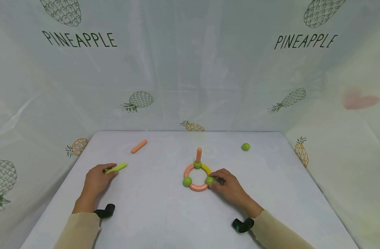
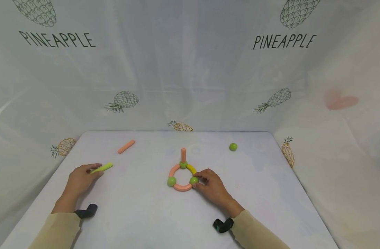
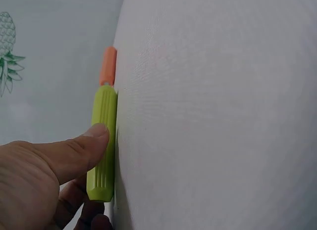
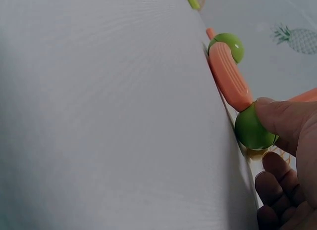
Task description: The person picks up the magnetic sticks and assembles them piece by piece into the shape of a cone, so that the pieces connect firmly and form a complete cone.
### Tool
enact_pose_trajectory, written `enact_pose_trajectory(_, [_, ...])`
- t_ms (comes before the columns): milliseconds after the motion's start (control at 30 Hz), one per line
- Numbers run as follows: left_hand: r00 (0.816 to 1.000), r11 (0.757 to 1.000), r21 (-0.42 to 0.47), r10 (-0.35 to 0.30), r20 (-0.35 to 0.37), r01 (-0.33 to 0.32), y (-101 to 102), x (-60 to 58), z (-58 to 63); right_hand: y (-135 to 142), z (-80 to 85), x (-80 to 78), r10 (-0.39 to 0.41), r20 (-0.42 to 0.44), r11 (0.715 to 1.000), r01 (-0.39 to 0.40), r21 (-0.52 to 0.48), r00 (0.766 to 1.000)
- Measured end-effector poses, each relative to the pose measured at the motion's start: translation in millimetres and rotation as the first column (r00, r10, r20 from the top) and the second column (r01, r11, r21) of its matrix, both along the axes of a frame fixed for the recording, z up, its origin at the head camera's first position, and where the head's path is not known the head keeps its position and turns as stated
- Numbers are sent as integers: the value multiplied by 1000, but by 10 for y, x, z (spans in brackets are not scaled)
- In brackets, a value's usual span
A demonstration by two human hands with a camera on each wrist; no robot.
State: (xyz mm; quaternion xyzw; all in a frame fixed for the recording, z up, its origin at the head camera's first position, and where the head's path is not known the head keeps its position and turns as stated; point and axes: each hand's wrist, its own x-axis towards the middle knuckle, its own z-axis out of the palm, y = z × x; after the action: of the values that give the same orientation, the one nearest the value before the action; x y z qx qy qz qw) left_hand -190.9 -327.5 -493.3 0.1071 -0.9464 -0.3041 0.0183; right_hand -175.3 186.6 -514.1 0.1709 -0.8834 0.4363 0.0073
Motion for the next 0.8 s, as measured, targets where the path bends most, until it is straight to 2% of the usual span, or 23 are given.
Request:
enact_pose_trajectory(267, [1000,999,-33,-6,10,7,-47,-30,-45,6,-19,-2,0,-1,1000,0,-1,1000])
enact_pose_trajectory(400, [1000,1000,-20,2,12,-2,-49,-37,-42,-2,-20,-4,-2,1,1000,2,0,1000])
enact_pose_trajectory(567, [999,996,76,38,-8,-37,4,-23,20,-14,-7,-1,-5,8,1000,5,-1,1000])
enact_pose_trajectory(667, [998,984,167,61,-30,-55,104,-13,74,-13,-3,0,-10,13,1000,10,6,1000])
enact_pose_trajectory(800, [996,960,276,65,-63,-46,309,-10,128,-9,5,-1,-11,11,1000,11,11,1000])
